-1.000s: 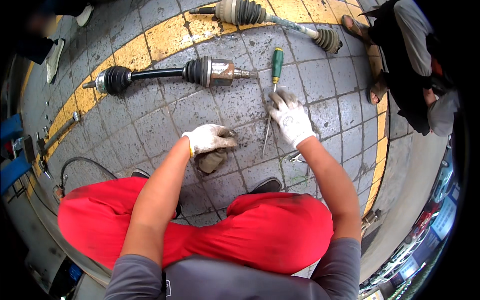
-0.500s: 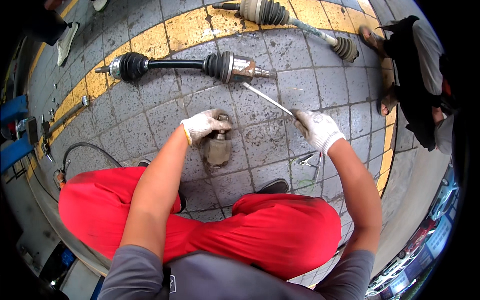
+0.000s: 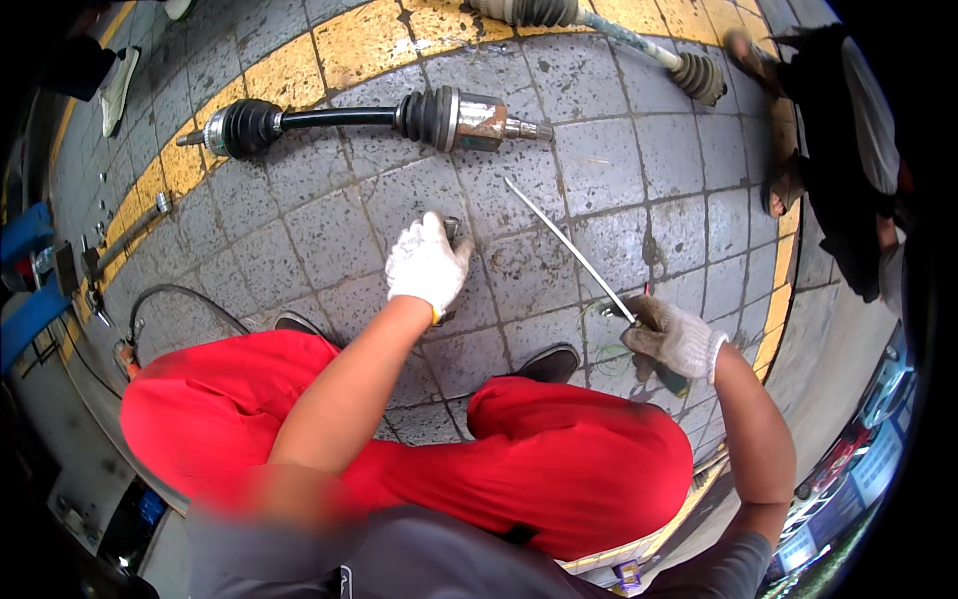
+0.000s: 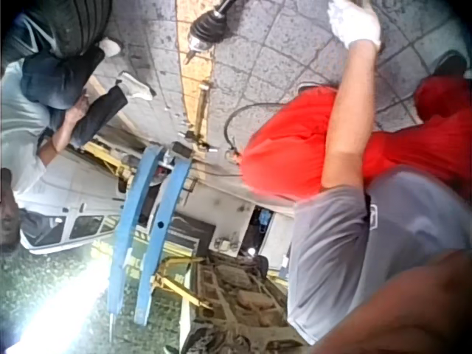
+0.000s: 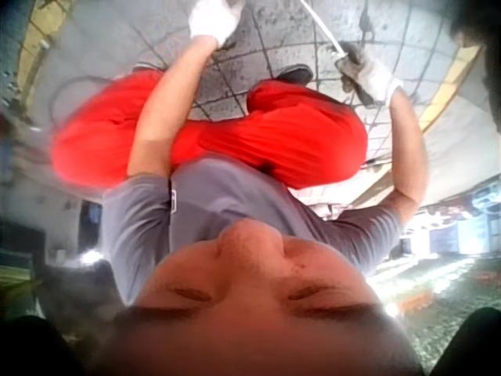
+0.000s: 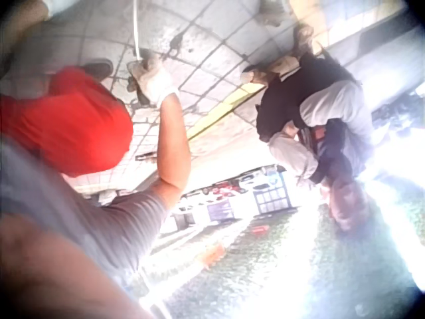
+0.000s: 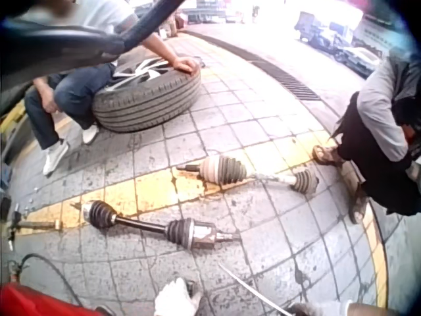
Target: The person sits on the floor and uses a screwdriver to pry and remove a metal clip from a cylindrical mechanical component. They then use pliers to further manipulate the part and remove a spring. The person places the tools and parts on the floor and eventually stands up to open a tool drawer.
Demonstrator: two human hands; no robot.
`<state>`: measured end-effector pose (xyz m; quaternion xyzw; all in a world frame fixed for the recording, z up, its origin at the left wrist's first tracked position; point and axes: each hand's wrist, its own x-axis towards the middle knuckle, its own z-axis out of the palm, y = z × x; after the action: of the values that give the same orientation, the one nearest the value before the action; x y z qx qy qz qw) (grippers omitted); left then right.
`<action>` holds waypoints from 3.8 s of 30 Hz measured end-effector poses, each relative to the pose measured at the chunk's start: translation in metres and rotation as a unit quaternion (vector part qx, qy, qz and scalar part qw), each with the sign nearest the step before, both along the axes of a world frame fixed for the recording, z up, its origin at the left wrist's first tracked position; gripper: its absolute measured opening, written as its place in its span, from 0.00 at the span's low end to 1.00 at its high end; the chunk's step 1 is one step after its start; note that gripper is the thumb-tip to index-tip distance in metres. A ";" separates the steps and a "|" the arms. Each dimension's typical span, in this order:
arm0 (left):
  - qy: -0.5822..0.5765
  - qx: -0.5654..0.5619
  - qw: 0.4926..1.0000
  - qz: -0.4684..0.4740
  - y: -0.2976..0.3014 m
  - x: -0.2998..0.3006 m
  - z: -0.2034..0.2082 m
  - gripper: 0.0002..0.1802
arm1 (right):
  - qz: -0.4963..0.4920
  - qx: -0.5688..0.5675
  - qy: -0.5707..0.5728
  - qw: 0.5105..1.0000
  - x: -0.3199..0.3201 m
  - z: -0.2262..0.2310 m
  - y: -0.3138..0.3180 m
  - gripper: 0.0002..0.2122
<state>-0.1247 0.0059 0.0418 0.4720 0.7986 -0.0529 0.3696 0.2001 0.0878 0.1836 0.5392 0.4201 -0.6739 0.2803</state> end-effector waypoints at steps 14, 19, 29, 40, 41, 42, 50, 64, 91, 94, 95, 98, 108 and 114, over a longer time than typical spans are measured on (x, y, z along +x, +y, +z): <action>0.053 -0.036 0.992 0.108 -0.018 0.025 -0.017 0.29 | 0.134 0.216 0.059 0.965 -0.082 0.150 0.009 0.33; 0.049 -0.109 0.990 0.081 0.007 0.020 -0.027 0.32 | 0.170 0.276 0.042 0.945 -0.075 0.141 -0.023 0.31; 0.061 -0.098 0.991 0.071 0.011 0.022 -0.028 0.36 | 0.054 0.173 0.055 0.982 -0.064 0.110 -0.018 0.27; 0.057 -0.099 0.985 0.128 0.022 0.023 -0.009 0.40 | -0.209 0.028 0.026 0.977 -0.081 0.106 -0.029 0.26; 0.050 -0.103 0.985 0.129 0.023 0.021 -0.009 0.40 | -0.212 0.035 0.025 0.976 -0.082 0.108 -0.031 0.26; 0.041 -0.107 0.985 0.131 0.023 0.021 -0.009 0.40 | -0.215 0.043 0.023 0.976 -0.081 0.111 -0.034 0.27; 0.032 -0.100 0.985 0.139 0.021 0.018 -0.011 0.39 | -0.231 0.038 -0.004 0.972 -0.086 0.115 -0.035 0.27; 0.006 -0.084 0.983 0.161 0.021 0.013 -0.014 0.36 | -0.296 0.045 -0.062 0.952 -0.110 0.127 -0.028 0.26; -0.039 -0.069 0.991 0.109 0.014 0.021 -0.023 0.30 | -0.278 0.145 -0.125 0.941 -0.195 0.113 -0.037 0.22; -0.043 -0.051 0.990 0.121 0.028 0.007 -0.023 0.26 | -0.290 0.103 -0.089 0.947 -0.182 0.111 -0.036 0.26; -0.049 -0.059 0.989 0.123 0.025 0.011 -0.021 0.26 | -0.296 0.104 -0.076 0.947 -0.181 0.117 -0.040 0.27; -0.046 -0.064 0.990 0.119 0.020 0.012 -0.019 0.27 | -0.309 0.070 -0.072 0.946 -0.169 0.130 -0.045 0.28; 0.019 -0.057 0.995 0.085 0.023 0.020 -0.020 0.28 | -0.280 0.019 -0.070 0.957 -0.121 0.138 -0.043 0.28; 0.026 -0.089 0.993 0.069 0.029 0.023 -0.015 0.31 | -0.321 -0.004 -0.051 0.946 -0.108 0.135 -0.040 0.28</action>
<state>-0.1013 0.0345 0.0271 0.3797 0.8307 -0.1104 0.3920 0.0920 0.0480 0.3184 0.6782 0.2072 -0.7014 0.0721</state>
